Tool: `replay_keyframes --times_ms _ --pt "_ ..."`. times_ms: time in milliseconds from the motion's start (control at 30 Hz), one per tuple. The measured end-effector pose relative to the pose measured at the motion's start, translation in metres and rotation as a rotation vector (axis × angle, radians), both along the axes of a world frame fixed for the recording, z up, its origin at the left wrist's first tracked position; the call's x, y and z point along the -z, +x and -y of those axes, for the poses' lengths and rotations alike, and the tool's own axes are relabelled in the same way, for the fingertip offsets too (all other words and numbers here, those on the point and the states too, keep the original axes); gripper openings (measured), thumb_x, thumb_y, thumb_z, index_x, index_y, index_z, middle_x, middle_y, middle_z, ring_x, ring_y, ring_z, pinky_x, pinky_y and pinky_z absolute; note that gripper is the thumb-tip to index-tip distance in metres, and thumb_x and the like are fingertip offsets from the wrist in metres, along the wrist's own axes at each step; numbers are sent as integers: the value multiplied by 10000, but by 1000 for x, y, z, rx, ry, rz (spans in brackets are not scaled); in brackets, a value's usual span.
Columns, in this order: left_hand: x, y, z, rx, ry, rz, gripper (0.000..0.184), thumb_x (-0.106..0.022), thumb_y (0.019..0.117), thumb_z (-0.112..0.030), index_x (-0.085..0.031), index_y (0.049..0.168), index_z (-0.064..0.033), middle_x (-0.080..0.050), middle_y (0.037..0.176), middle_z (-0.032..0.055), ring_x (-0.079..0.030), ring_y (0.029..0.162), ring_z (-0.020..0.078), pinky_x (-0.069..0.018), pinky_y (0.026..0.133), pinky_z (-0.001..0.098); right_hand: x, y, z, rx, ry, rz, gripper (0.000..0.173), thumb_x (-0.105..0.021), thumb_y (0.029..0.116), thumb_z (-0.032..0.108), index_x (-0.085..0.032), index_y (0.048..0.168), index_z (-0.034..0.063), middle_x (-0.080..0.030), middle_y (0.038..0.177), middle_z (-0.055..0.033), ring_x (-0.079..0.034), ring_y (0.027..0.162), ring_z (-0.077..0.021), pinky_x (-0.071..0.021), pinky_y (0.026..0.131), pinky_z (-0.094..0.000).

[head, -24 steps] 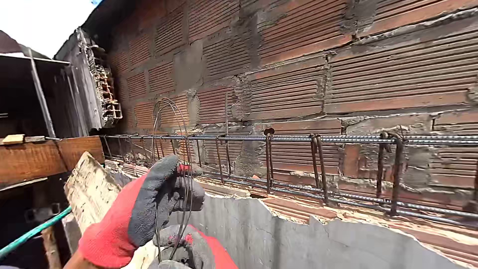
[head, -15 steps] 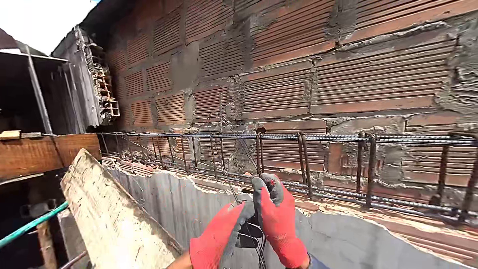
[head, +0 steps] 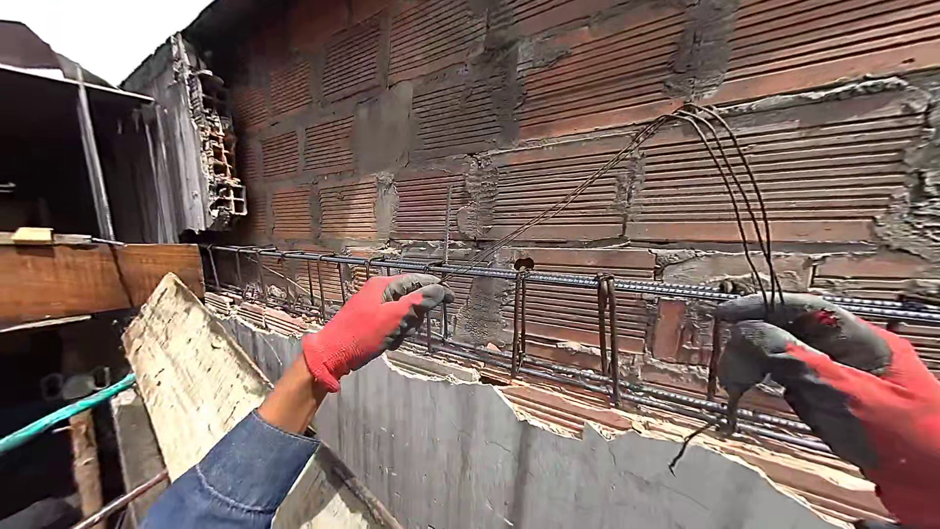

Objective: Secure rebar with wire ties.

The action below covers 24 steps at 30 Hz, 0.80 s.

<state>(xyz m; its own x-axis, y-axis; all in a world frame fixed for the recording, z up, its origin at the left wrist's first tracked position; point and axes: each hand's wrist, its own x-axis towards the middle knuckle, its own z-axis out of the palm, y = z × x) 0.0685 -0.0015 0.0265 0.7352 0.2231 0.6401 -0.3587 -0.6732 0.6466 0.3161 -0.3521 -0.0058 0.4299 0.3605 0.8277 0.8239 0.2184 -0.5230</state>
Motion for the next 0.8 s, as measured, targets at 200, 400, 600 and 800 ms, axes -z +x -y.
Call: replay_keyframes --times_ms 200,400,600,800 --pt "-30 44 8 -361 729 140 364 -598 994 -180 -676 1348 -147 -752 1028 128 -725 953 300 -558 842 554 -20 -37 -51 165 97 -129 700 -721 918 139 -368 1518 211 -723 1169 19 -726 947 -59 -604 841 -252" --pt "-38 58 -37 -418 927 168 394 -633 978 -217 -660 1371 -208 -718 978 108 -711 881 302 -554 709 517 -47 -30 -72 352 -3 -44 626 -723 908 190 -457 1474 213 -708 1221 -26 -729 960 -114 -630 774 -312" --pt "-2 47 -129 -298 1022 449 343 -739 909 -217 -744 1242 -136 -700 901 121 -696 825 307 -539 622 443 -5 -43 -140 629 -468 -19 287 -699 927 147 -701 1214 151 -743 870 -64 -660 631 -215 -541 564 -456" --pt "34 79 -261 69 866 -54 137 -668 974 -288 -765 998 -194 -711 820 -28 -678 757 135 -560 697 411 12 -74 -142 867 -653 143 271 -600 966 -15 -673 1213 -98 -705 954 -296 -673 754 -376 -549 742 -567"
